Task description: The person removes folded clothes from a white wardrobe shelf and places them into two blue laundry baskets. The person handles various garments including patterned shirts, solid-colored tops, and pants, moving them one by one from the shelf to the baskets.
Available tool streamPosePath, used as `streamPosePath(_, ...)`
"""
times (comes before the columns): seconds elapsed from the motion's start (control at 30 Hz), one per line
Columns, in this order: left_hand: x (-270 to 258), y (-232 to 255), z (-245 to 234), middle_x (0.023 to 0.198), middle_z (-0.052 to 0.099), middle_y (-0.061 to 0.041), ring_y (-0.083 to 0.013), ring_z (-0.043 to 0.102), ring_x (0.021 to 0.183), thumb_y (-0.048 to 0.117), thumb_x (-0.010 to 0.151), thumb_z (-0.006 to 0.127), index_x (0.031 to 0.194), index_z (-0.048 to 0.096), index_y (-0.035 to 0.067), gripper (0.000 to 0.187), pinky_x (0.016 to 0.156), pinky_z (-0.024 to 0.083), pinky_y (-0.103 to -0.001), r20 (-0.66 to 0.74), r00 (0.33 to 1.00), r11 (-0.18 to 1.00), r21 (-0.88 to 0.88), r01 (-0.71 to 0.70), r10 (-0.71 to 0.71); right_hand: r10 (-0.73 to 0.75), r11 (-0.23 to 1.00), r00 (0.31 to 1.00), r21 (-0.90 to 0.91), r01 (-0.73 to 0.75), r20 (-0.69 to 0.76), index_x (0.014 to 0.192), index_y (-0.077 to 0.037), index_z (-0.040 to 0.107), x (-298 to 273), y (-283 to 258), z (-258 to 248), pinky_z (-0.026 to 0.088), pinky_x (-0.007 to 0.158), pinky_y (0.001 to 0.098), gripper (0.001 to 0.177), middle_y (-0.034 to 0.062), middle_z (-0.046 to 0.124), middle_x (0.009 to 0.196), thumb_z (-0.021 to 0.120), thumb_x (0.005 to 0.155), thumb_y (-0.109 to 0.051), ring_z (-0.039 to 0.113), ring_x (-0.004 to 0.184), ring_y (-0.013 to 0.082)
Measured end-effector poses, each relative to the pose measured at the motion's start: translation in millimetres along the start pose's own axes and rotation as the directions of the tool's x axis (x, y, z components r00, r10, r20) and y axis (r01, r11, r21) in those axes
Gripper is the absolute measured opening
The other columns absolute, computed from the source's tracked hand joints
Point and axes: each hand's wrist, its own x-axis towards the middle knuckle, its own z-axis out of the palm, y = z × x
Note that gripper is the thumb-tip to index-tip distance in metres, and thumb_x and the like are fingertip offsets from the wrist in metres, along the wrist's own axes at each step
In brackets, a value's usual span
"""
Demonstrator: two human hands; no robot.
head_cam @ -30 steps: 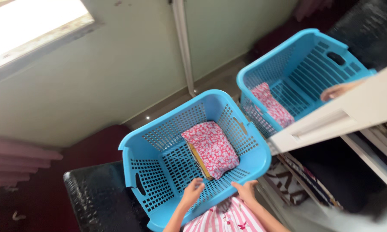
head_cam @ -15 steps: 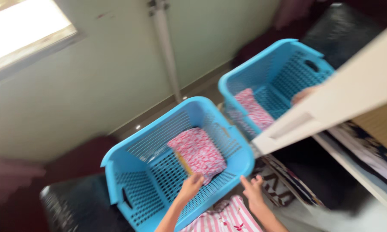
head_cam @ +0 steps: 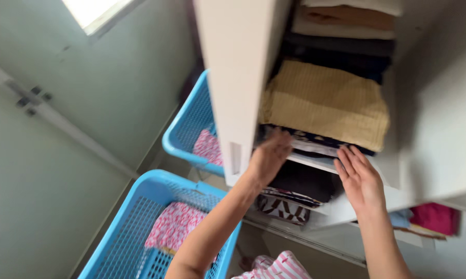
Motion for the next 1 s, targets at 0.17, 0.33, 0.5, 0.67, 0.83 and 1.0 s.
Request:
streamPosePath(0.17,27.6,-5.5,9.7,0.164,0.028,-0.023,-0.0335,0.031,0.151,0.027,0.103,0.047,0.159,0.018,-0.003,0.07,0.123,0.03,-0.045,-0.038,0.997,0.985,-0.156,-0.066,0.061,0.12,0.974,0.99,0.204,-0.103,-0.072,0.142,0.004,0.044,11.6,-31.6,13.0,0.034,0.119,0.0471,0.043,0.0201,0.046,0.154,0.047,0.105,-0.019,0.044,0.147,0.0305)
streamPosePath(0.33,36.4,2.2,33.9,0.167,0.016,-0.02,-0.0319,0.017,0.155,0.033,0.103,0.052,0.16,0.013,-0.004,0.078,0.127,0.018,-0.044,-0.108,0.989,0.979,-0.169,-0.114,0.096,0.075,0.955,0.991,0.295,-0.041,-0.106,0.145,0.007,0.04,29.5,-49.2,27.4,0.032,0.125,0.0528,0.06,0.0237,0.043,0.154,0.048,0.106,-0.038,0.038,0.15,0.0356)
streamPosePath(0.5,57.6,16.1,50.8,0.158,0.034,-0.018,-0.0309,0.031,0.149,0.032,0.093,0.064,0.153,0.027,0.003,0.076,0.124,0.022,-0.046,-0.172,0.977,0.968,-0.191,-0.161,0.129,0.173,0.923,0.983,0.359,-0.139,-0.063,0.145,0.007,0.041,64.2,-73.7,32.3,0.032,0.112,0.0656,0.094,0.0281,0.05,0.146,0.039,0.092,-0.071,0.046,0.142,0.0382)
streamPosePath(0.67,84.4,18.6,44.1,0.145,0.05,-0.012,-0.0258,0.045,0.137,0.032,0.095,0.067,0.148,0.041,0.003,0.066,0.119,0.032,-0.044,-0.096,0.98,0.975,-0.122,-0.184,0.173,0.08,0.983,0.987,0.152,-0.101,0.141,0.149,-0.003,0.041,128.2,-81.7,-0.5,0.054,0.099,0.0557,0.06,0.0177,0.06,0.136,0.053,0.106,-0.043,0.062,0.126,0.0338)
streamPosePath(0.83,103.6,15.8,30.7,0.141,0.054,-0.012,-0.0258,0.049,0.134,0.023,0.093,0.067,0.144,0.045,0.003,0.059,0.116,0.037,-0.046,-0.041,0.984,0.984,-0.013,-0.175,0.175,0.129,0.992,0.992,0.012,-0.129,0.002,0.137,0.005,0.05,178.7,-61.7,-32.7,0.062,0.089,0.0445,0.043,0.0214,0.068,0.126,0.066,0.099,-0.008,0.072,0.115,0.0313)
streamPosePath(1.0,74.8,14.7,46.0,0.144,0.051,-0.016,-0.0292,0.046,0.137,0.02,0.095,0.065,0.146,0.043,-0.002,0.06,0.116,0.035,-0.046,-0.043,0.992,0.993,0.004,-0.117,0.117,0.103,0.993,0.99,-0.065,-0.097,0.092,0.135,0.003,0.052,152.4,-68.6,-49.0,0.06,0.096,0.044,0.046,0.0142,0.066,0.121,0.069,0.093,-0.004,0.07,0.111,0.0265)
